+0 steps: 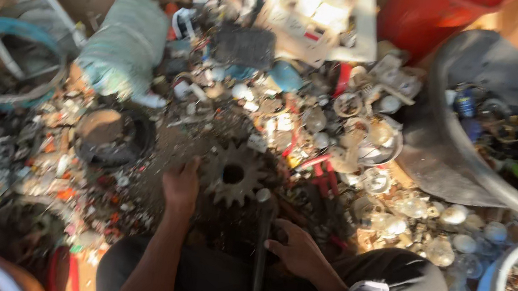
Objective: The person sits on the ground amidst a pile of electronic waste and uses a hammer and pliers to dismantle various components. They strike a metal gear-like object to break it apart and then use pliers to pull out copper wire from a white plastic housing. The person also breaks open a white circular plastic object to extract internal parts.
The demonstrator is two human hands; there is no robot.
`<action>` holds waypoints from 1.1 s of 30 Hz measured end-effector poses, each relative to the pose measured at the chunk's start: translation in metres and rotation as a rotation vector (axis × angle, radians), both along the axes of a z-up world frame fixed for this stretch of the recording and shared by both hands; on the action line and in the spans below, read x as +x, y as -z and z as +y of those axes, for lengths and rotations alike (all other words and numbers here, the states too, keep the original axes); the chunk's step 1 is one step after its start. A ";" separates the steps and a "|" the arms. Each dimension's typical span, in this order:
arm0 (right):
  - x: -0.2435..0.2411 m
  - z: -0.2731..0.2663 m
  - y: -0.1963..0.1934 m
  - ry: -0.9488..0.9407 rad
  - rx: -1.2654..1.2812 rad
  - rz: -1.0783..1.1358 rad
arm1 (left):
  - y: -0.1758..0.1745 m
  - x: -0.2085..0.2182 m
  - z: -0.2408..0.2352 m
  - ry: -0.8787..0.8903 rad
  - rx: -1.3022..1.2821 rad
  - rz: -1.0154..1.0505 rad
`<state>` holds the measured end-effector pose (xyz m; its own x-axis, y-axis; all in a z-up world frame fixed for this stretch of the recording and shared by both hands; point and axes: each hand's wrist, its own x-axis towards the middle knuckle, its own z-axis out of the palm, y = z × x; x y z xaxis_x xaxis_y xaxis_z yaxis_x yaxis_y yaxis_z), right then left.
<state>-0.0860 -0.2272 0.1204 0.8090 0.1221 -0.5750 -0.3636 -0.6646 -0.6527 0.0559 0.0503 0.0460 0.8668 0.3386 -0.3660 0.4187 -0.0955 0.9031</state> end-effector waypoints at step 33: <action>-0.011 0.041 0.058 0.586 0.434 0.406 | 0.063 -0.029 -0.013 0.341 0.650 -0.135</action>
